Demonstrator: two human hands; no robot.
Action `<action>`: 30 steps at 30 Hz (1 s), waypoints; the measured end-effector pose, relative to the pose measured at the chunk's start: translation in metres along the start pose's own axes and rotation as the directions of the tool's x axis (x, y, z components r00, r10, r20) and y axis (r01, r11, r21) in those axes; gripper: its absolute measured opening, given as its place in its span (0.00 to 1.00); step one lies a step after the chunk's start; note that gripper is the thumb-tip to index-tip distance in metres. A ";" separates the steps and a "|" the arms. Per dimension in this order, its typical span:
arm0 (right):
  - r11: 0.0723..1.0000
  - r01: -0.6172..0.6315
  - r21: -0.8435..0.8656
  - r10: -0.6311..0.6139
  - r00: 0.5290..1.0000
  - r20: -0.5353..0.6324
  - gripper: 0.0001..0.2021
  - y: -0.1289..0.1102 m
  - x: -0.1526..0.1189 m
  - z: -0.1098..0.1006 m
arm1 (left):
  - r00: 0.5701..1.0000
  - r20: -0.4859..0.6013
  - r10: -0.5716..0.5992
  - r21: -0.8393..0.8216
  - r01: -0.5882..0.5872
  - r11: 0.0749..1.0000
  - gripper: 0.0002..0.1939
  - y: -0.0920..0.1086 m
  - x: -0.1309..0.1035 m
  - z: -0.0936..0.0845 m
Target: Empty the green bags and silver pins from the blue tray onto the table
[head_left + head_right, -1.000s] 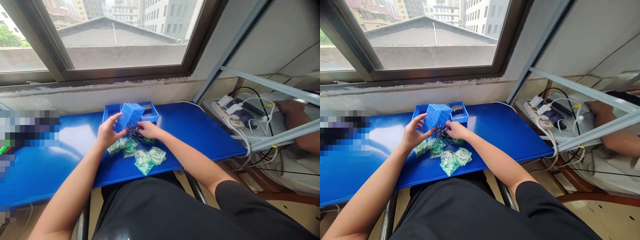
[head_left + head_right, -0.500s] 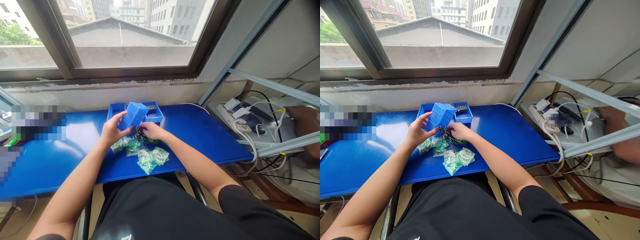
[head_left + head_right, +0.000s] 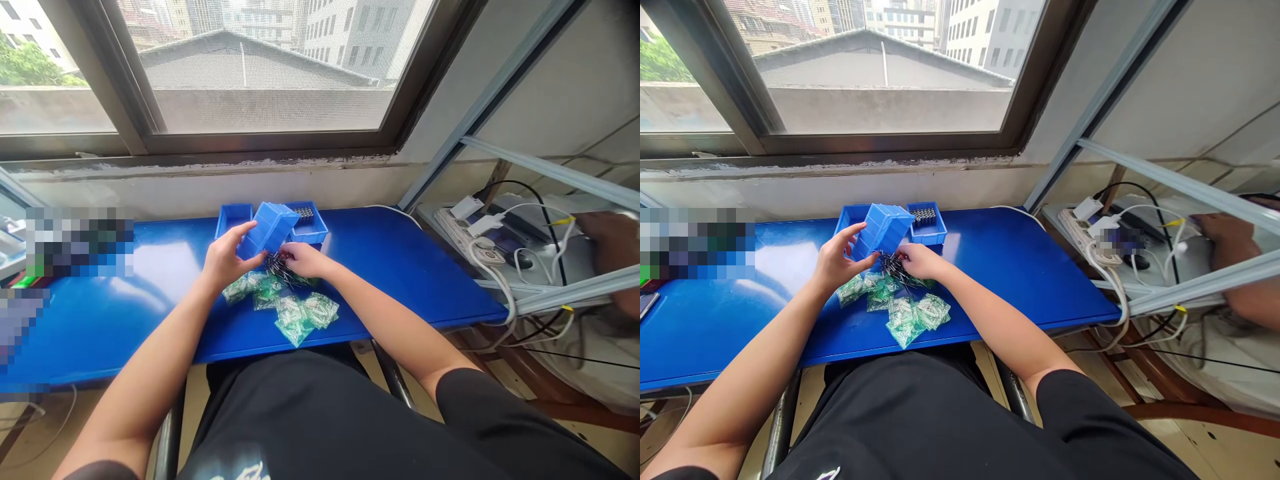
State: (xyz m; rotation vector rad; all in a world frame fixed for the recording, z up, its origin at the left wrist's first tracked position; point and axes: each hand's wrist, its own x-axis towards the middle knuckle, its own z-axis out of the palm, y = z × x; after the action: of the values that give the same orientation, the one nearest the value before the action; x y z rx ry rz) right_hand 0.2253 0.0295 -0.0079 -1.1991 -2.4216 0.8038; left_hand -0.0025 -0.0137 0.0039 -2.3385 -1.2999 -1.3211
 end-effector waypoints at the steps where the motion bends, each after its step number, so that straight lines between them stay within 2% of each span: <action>1: 1.000 0.005 -0.001 -0.005 1.000 0.001 0.15 0.000 0.000 0.000 | 1.000 0.000 0.000 0.001 0.000 1.000 0.32 0.000 0.000 0.000; 17: 0.999 -0.031 0.011 0.031 1.000 0.006 0.17 -0.003 0.000 -0.001 | 0.994 -0.040 0.105 -0.042 -0.106 0.993 0.31 0.000 0.002 -0.003; 26: 0.998 -0.065 0.023 0.066 0.998 -0.016 0.14 -0.004 0.000 0.001 | 0.998 -0.007 0.066 -0.041 -0.067 0.997 0.29 -0.001 0.001 -0.004; 30: 0.999 -0.031 0.014 0.031 0.999 -0.025 0.12 0.000 0.001 0.003 | 0.998 -0.025 0.058 -0.054 -0.059 0.997 0.29 0.000 0.001 -0.005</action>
State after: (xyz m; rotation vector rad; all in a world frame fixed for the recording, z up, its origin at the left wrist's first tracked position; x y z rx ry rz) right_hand 0.2232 0.0293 -0.0100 -1.2368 -2.3796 0.8078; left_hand -0.0055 -0.0154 0.0074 -2.3700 -1.1941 -1.3788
